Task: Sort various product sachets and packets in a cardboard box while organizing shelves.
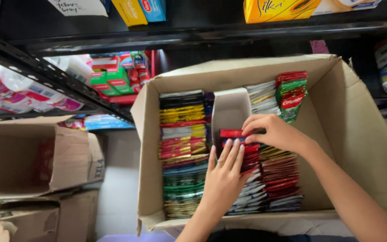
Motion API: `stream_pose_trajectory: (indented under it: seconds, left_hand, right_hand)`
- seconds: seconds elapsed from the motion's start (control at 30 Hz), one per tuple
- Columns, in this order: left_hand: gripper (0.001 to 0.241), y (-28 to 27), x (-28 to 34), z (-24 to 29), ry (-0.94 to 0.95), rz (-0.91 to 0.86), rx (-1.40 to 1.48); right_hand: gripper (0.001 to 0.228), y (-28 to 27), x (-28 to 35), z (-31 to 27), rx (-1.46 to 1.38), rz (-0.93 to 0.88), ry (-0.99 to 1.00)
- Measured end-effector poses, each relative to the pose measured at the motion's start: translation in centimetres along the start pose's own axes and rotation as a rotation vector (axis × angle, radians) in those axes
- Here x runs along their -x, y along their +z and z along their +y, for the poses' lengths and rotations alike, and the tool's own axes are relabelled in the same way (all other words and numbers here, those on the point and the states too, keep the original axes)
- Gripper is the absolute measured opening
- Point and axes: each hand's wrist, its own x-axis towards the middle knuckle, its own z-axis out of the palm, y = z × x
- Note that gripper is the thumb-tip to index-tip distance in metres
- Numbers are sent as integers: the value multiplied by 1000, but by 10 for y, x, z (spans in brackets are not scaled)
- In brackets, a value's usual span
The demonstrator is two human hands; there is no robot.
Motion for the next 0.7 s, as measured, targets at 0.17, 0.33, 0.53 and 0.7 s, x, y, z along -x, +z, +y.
stream_pose_trajectory:
  seconds: [0.17, 0.33, 0.53, 0.7]
  left_hand:
    - [61, 1, 1, 1, -3, 30, -9]
    - [60, 0, 0, 1, -18, 33, 38]
    - [61, 0, -1, 0, -31, 34, 77]
    - [62, -2, -1, 0, -29, 31, 95]
  right_hand:
    - [21, -3, 1, -1, 9, -38, -25]
    - [19, 8, 2, 1, 108, 70, -32]
    - [20, 13, 1, -1, 328, 222, -180]
    - [45, 16, -5, -7, 362, 215, -108]
